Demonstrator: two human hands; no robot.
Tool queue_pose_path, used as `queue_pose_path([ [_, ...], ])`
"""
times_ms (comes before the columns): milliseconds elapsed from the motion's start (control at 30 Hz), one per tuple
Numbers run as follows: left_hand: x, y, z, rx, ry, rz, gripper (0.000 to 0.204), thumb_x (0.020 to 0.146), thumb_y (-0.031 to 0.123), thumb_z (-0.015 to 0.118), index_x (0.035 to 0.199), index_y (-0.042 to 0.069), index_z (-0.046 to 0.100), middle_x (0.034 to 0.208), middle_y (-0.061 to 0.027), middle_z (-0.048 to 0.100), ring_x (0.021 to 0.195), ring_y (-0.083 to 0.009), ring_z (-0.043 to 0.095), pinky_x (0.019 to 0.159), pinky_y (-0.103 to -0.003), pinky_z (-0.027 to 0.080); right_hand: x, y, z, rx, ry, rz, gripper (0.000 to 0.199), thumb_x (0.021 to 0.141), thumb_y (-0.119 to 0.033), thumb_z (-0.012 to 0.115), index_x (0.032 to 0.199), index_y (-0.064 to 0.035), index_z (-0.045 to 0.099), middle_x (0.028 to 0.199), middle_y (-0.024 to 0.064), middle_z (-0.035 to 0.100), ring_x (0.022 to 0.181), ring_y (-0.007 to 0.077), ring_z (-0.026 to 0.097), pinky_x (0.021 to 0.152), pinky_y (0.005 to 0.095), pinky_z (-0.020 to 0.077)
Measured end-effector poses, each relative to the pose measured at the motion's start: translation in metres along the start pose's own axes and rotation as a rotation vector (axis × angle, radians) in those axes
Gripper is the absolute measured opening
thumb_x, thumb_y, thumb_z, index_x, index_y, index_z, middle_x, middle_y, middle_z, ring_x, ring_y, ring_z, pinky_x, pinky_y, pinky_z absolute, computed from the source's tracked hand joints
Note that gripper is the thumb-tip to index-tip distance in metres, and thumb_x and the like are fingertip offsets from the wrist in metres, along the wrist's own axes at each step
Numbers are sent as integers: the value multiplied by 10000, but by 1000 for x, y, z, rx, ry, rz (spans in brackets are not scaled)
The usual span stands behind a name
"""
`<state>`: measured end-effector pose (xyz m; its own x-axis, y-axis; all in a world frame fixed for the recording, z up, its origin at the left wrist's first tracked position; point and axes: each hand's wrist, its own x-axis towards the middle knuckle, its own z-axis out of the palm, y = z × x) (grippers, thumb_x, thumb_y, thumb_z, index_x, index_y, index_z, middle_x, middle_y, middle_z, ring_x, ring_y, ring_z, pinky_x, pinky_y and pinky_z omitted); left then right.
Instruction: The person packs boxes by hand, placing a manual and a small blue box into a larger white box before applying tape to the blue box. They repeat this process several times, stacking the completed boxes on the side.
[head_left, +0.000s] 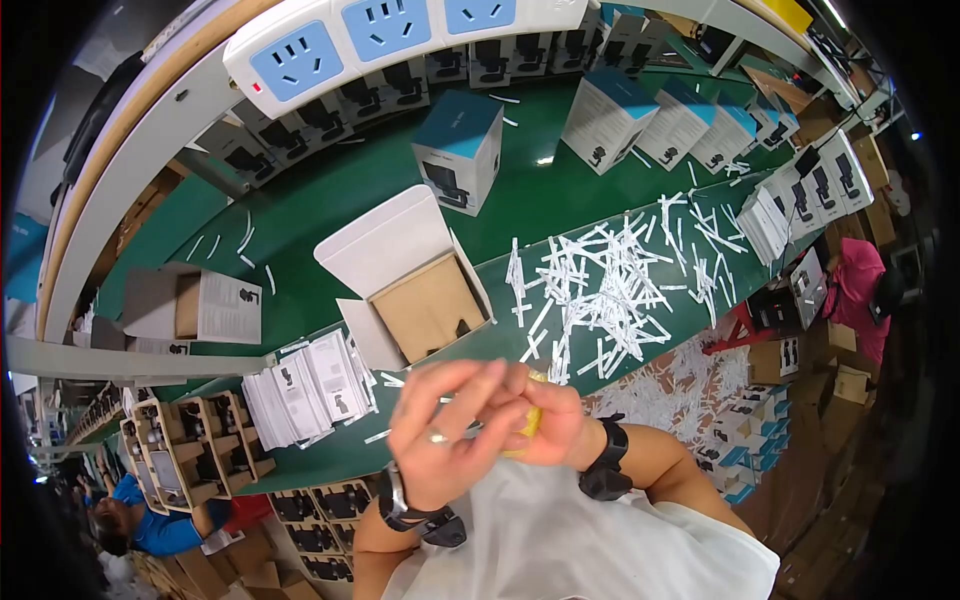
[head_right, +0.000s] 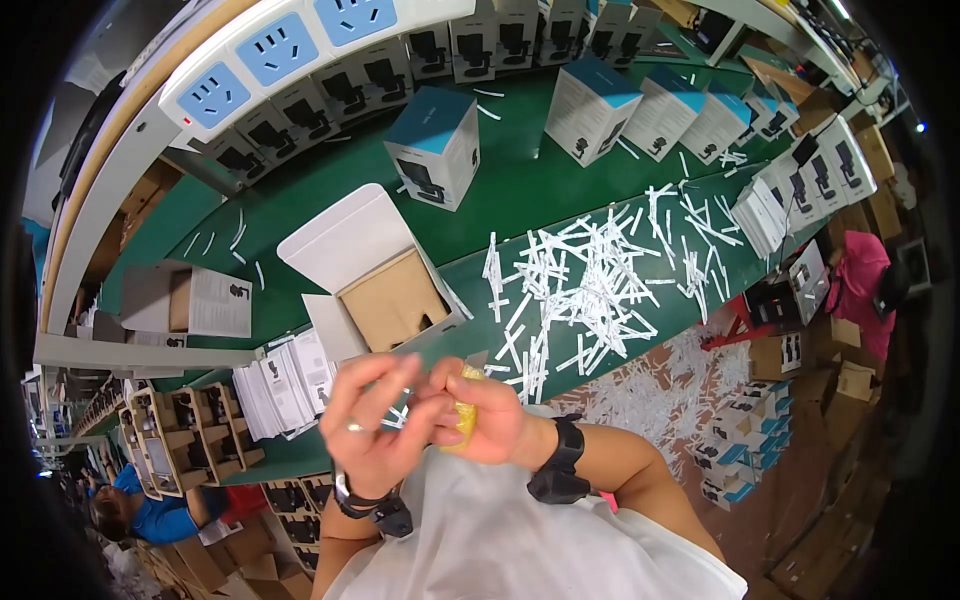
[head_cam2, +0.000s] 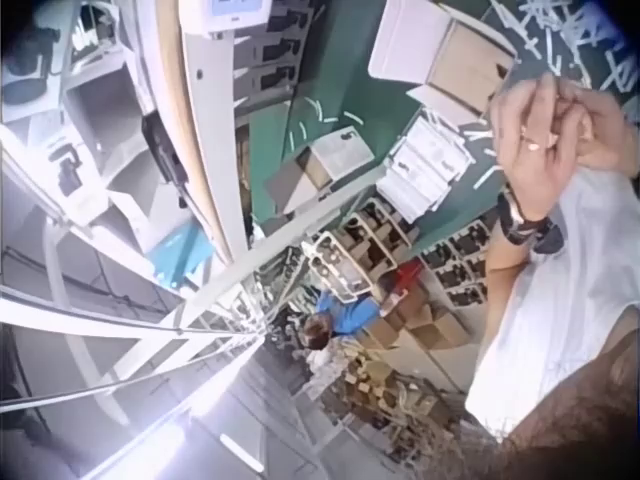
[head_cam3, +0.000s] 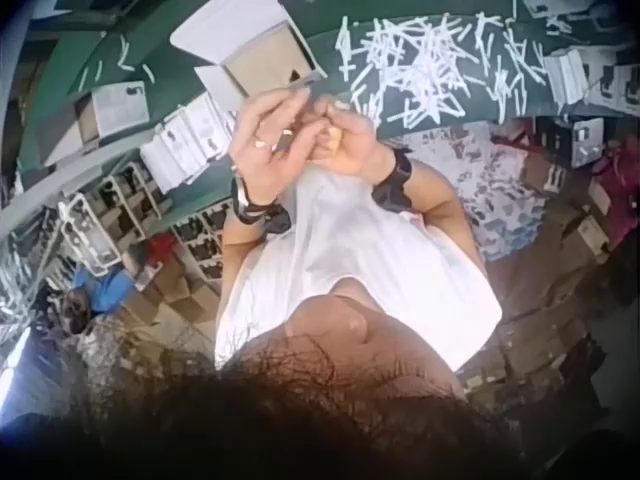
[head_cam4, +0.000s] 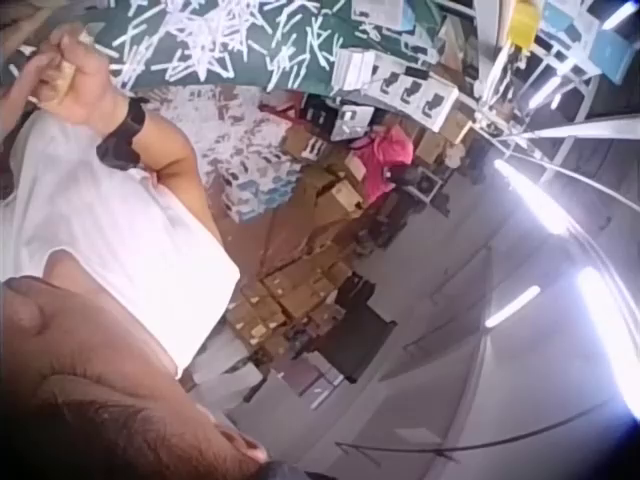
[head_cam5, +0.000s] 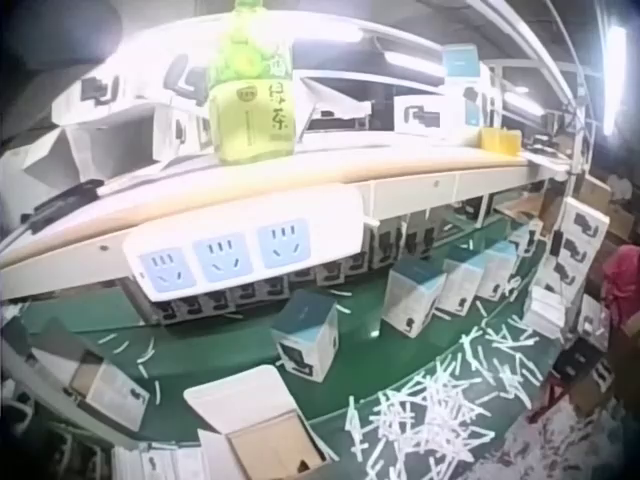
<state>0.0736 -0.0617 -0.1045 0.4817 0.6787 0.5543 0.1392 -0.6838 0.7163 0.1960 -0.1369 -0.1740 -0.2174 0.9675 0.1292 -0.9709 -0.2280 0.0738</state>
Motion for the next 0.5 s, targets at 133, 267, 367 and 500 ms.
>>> queue_pose_path([
  [133,-7,-10,15,-80,73,-20,285,723,-53,799,987,20,723,928,-96,657,744,-242,638,640,-317,512,0,3,-1,-22,73,-16,143,1004,-231,568,1083,-167,668,872,-42,491,755,81,451,593,233,389],
  [267,-15,-22,19,-107,73,-111,197,766,-76,763,935,-11,686,885,-125,631,742,-202,613,625,-275,485,4,5,-4,-34,120,-49,151,1000,-225,580,1116,-191,671,869,-41,487,756,76,451,598,235,394],
  [367,-16,-28,20,-120,123,-107,213,739,-65,786,867,19,639,855,-101,616,679,-229,577,587,-308,459,4,6,-10,-74,134,-50,189,998,-232,584,1163,-182,662,865,-37,483,751,82,452,597,232,392],
  [500,-26,-44,15,-190,250,-131,158,875,26,665,801,27,526,776,-62,542,655,-186,497,595,-296,413,7,-3,-7,-228,236,0,153,1007,-247,556,1021,-114,632,832,-34,455,714,95,422,582,234,377],
])
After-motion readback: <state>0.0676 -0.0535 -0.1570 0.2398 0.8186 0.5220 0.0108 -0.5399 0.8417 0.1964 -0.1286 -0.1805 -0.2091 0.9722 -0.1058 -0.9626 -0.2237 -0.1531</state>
